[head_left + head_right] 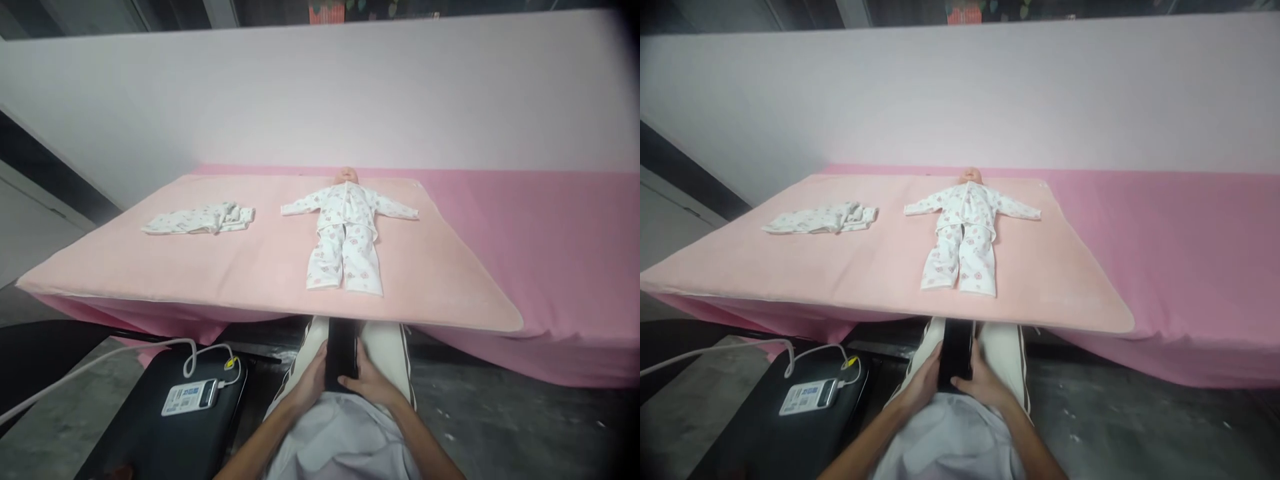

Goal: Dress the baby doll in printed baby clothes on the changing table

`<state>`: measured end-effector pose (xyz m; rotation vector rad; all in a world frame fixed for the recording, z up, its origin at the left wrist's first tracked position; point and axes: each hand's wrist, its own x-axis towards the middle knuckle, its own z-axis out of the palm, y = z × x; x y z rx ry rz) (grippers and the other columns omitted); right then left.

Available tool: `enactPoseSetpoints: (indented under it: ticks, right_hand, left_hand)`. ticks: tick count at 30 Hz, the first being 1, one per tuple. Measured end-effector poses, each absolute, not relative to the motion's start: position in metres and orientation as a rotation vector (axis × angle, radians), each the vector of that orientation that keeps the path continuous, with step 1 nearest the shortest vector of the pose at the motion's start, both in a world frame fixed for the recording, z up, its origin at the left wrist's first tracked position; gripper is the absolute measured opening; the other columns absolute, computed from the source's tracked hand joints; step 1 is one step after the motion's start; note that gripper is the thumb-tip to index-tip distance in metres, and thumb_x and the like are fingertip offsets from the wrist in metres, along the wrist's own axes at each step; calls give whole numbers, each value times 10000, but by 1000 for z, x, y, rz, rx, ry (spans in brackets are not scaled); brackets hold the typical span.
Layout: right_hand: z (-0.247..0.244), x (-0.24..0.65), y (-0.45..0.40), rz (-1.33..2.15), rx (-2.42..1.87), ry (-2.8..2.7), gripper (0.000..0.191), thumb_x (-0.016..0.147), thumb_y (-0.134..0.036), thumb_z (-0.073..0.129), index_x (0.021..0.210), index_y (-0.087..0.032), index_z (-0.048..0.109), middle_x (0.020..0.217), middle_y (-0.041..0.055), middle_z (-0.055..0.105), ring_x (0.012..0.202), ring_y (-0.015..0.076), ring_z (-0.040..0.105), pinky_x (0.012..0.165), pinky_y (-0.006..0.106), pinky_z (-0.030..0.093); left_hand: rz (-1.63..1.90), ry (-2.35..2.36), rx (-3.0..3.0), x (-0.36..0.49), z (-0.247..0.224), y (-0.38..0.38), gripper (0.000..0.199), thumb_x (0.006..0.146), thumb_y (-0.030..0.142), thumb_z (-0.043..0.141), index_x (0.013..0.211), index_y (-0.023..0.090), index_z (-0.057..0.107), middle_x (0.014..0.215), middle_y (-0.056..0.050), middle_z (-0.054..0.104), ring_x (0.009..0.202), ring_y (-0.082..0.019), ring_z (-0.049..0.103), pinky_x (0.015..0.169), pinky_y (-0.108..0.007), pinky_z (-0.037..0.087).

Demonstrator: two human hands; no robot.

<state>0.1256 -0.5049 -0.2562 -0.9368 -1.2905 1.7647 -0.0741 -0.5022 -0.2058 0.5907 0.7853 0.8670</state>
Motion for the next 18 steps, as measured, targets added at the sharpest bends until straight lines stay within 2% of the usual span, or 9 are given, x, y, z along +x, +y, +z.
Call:
enactPoseSetpoints:
  ticks: [4,8,11,13,15,16,18]
  right_hand:
    - [-254,126,-508,1755,-977,-1281,1338,900,-622,910,1837,-289,15,1739,179,450,1654,301,457,1413,540,311]
    - [-256,127,-514,1631,-1037,-1298,1232,924,-603,885,1824,-294,103,1811,160,328,1723,286,334,1446,492,234]
    - [-258,129,-516,1623,-1008,-1293,1246,908,-598,905,1823,-302,112,1824,156,302,1739,297,290,1457,510,186]
    - [-259,130,-515,1637,-981,-1267,1266,885,-556,938,1823,-324,121,1823,143,312,1730,303,301,1453,526,196]
    - [-260,130,-514,1663,-976,-1202,1260,870,-497,956,1820,-355,141,1803,122,352,1698,308,351,1429,535,270]
    - [-260,130,-514,1689,-982,-1153,1244,871,-477,950,1818,-371,149,1781,114,386,1657,313,407,1391,537,349]
    - [-262,130,-513,1763,-1005,-1034,1202,884,-465,908,1816,-395,152,1698,111,478,1465,313,578,1202,510,559]
  left_hand:
    - [838,728,505,-74,-207,-509,733,1034,691,687,1700,416,551,1626,-52,672,1614,-322,544,1358,-511,446]
    - [844,713,464,-72,-212,-513,686,1084,690,578,1718,442,497,1683,-49,618,1627,-364,524,1319,-578,482]
    - [788,646,444,-71,-215,-510,628,1108,654,558,1701,457,508,1702,-42,599,1616,-397,521,1273,-606,506]
    - [797,593,405,-71,-218,-507,624,1127,614,559,1721,435,488,1702,-56,598,1591,-406,539,1258,-600,506]
    - [819,572,373,-71,-221,-505,654,1131,565,597,1750,413,452,1689,-75,608,1548,-391,579,1257,-580,506]
    - [830,572,365,-70,-222,-505,677,1125,543,624,1761,408,435,1679,-82,615,1524,-377,602,1261,-569,505]
    - [849,567,362,-69,-223,-504,724,1112,504,672,1777,404,406,1666,-86,626,1489,-347,636,1274,-553,500]
